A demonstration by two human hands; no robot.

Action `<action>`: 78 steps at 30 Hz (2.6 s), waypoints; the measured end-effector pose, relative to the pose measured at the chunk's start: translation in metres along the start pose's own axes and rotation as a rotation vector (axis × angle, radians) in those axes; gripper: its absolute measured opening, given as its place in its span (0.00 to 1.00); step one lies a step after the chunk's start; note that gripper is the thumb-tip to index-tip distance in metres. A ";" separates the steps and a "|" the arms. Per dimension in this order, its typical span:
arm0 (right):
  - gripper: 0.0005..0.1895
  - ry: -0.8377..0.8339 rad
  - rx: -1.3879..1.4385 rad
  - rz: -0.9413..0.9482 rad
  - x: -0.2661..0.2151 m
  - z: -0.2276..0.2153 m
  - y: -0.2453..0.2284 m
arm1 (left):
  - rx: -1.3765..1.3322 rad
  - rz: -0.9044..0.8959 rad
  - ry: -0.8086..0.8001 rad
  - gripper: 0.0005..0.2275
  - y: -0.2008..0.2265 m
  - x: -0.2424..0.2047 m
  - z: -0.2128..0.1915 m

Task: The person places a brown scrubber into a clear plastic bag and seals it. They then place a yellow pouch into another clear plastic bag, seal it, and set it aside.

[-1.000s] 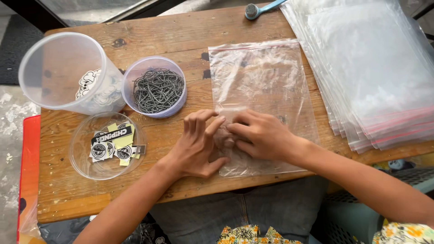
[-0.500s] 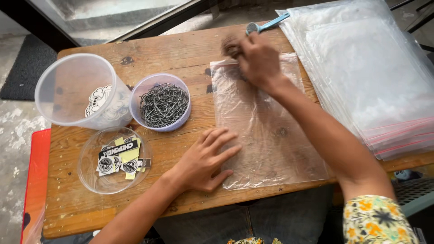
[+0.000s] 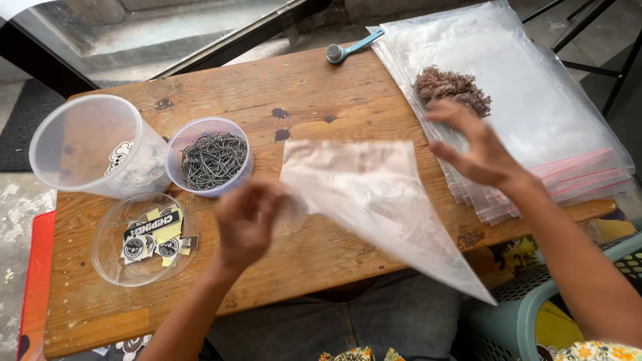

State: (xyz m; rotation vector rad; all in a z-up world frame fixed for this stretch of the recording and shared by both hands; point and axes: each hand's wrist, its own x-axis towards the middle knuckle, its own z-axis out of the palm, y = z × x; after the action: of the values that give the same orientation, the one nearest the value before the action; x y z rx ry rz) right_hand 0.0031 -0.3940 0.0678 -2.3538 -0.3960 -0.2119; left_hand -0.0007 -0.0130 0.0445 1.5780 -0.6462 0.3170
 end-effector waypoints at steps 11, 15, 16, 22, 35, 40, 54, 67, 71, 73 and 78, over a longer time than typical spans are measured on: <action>0.07 -0.015 0.809 0.276 -0.053 0.041 -0.026 | -0.169 -0.381 0.356 0.15 0.046 0.090 -0.010; 0.07 -0.013 0.889 0.530 -0.057 0.069 0.003 | 0.613 0.278 0.068 0.16 0.068 0.058 0.004; 0.07 -0.019 0.889 0.531 -0.055 0.071 0.006 | 0.616 0.274 0.070 0.16 0.059 0.043 0.015; 0.09 -0.047 0.853 0.592 -0.061 0.081 0.028 | 0.676 0.119 -0.722 0.15 0.015 -0.023 0.055; 0.22 0.214 -0.216 0.169 -0.058 0.070 -0.004 | 0.576 -0.103 -0.567 0.07 -0.003 -0.028 0.075; 0.16 0.108 -0.231 -0.323 -0.061 0.069 -0.038 | 0.447 -0.520 -0.609 0.09 0.003 -0.021 0.080; 0.08 -0.140 -0.174 -0.540 -0.067 0.084 -0.034 | 0.542 -0.469 -0.725 0.05 0.009 -0.028 0.079; 0.03 -0.152 -0.232 -0.565 -0.070 0.086 -0.046 | 0.412 -0.455 -0.493 0.05 0.003 -0.035 0.087; 0.04 -0.148 -0.227 -0.499 -0.071 0.090 -0.041 | 0.447 -0.468 -0.544 0.04 0.003 -0.037 0.087; 0.04 -0.109 -0.265 -0.487 -0.072 0.094 -0.038 | 0.462 -0.461 -0.578 0.03 0.002 -0.040 0.087; 0.04 -0.104 -0.331 -0.493 -0.075 0.103 -0.034 | 0.524 -0.373 -0.641 0.04 0.003 -0.046 0.089</action>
State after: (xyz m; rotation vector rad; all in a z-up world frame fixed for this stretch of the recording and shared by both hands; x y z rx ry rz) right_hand -0.0756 -0.3160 -0.0041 -2.5556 -1.0634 -0.4128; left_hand -0.0547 -0.0897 0.0104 2.2910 -0.7678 -0.3483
